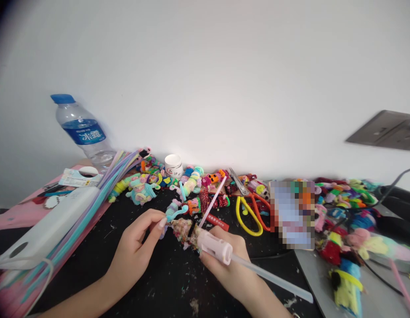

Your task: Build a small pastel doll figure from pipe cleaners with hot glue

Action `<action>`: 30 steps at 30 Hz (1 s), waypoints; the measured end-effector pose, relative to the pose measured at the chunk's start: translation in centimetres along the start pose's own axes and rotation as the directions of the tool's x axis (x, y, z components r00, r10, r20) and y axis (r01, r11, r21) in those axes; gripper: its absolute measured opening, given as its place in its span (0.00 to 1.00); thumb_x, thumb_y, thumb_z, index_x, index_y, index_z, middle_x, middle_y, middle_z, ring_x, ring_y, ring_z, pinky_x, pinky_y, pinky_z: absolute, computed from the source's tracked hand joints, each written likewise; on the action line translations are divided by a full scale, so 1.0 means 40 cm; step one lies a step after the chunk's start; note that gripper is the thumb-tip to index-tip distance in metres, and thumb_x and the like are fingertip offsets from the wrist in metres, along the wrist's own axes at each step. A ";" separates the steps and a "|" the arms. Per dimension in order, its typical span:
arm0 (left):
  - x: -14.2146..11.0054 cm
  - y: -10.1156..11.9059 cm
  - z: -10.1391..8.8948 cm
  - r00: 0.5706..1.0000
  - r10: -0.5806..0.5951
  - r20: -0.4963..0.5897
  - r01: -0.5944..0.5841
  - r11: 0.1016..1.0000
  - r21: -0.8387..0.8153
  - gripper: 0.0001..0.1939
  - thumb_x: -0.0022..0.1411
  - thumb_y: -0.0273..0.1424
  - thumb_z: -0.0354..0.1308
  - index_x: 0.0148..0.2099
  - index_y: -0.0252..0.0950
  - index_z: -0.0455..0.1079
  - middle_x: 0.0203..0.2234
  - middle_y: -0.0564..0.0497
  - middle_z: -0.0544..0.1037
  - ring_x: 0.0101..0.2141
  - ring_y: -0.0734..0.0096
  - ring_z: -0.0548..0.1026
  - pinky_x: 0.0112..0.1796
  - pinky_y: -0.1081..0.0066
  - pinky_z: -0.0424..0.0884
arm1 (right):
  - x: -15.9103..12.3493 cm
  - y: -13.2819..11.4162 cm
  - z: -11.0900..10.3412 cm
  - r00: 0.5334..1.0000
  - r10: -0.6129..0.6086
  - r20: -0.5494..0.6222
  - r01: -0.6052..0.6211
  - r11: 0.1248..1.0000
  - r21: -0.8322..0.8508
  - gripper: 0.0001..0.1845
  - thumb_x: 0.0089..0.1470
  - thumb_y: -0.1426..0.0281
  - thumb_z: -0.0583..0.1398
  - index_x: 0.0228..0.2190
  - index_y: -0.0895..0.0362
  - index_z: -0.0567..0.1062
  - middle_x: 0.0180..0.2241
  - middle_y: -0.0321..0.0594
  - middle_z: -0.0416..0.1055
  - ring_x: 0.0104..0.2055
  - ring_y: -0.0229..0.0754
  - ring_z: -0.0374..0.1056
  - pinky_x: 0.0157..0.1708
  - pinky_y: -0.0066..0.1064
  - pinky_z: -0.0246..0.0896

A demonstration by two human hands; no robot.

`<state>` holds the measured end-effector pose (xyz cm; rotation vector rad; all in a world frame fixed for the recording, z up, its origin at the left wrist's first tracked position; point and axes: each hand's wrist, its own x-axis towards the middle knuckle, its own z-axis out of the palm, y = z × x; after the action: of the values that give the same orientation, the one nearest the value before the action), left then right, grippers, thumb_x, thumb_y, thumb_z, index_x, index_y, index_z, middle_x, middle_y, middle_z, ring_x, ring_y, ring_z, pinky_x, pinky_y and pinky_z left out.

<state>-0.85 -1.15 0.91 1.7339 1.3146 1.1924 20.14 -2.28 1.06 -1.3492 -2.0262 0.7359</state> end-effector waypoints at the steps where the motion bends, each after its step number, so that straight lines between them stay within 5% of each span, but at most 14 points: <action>1: 0.000 0.000 0.000 1.000 -0.001 0.001 0.001 1.000 0.000 0.08 0.63 0.27 0.46 0.31 0.37 0.63 0.25 0.53 0.65 0.28 0.72 0.64 0.31 0.73 0.61 | 0.000 0.000 0.000 1.000 0.004 -0.004 -0.004 1.000 -0.001 0.07 0.49 0.69 0.56 0.22 0.57 0.65 0.20 0.34 0.64 0.20 0.36 0.61 0.19 0.25 0.56; 8: -0.004 0.000 0.000 1.000 -0.009 0.010 0.009 1.000 -0.023 0.08 0.63 0.29 0.45 0.31 0.38 0.62 0.26 0.53 0.64 0.28 0.71 0.64 0.31 0.72 0.60 | -0.001 -0.001 0.003 0.998 -0.013 -0.067 0.010 0.999 -0.050 0.07 0.48 0.70 0.55 0.21 0.56 0.64 0.20 0.36 0.66 0.21 0.38 0.62 0.20 0.26 0.59; 16: -0.001 -0.001 -0.002 1.000 0.003 0.006 -0.003 1.000 0.012 0.08 0.63 0.28 0.45 0.32 0.37 0.63 0.26 0.53 0.66 0.28 0.71 0.65 0.31 0.73 0.61 | 0.002 -0.003 0.001 1.000 -0.018 -0.007 0.017 1.000 -0.010 0.08 0.49 0.68 0.55 0.22 0.56 0.64 0.19 0.34 0.64 0.19 0.36 0.61 0.19 0.25 0.57; 30: 0.000 0.001 0.000 1.000 0.009 0.001 -0.009 1.000 -0.002 0.08 0.63 0.27 0.46 0.31 0.37 0.62 0.25 0.53 0.65 0.28 0.72 0.65 0.31 0.74 0.61 | -0.012 0.030 0.021 0.986 -0.050 -0.156 0.035 0.995 -0.099 0.06 0.52 0.68 0.55 0.29 0.54 0.73 0.21 0.36 0.70 0.21 0.41 0.66 0.22 0.29 0.65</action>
<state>-0.85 -1.15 0.95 1.7403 1.3057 1.1977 20.40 -2.45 -0.45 -1.3683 -1.9782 0.5014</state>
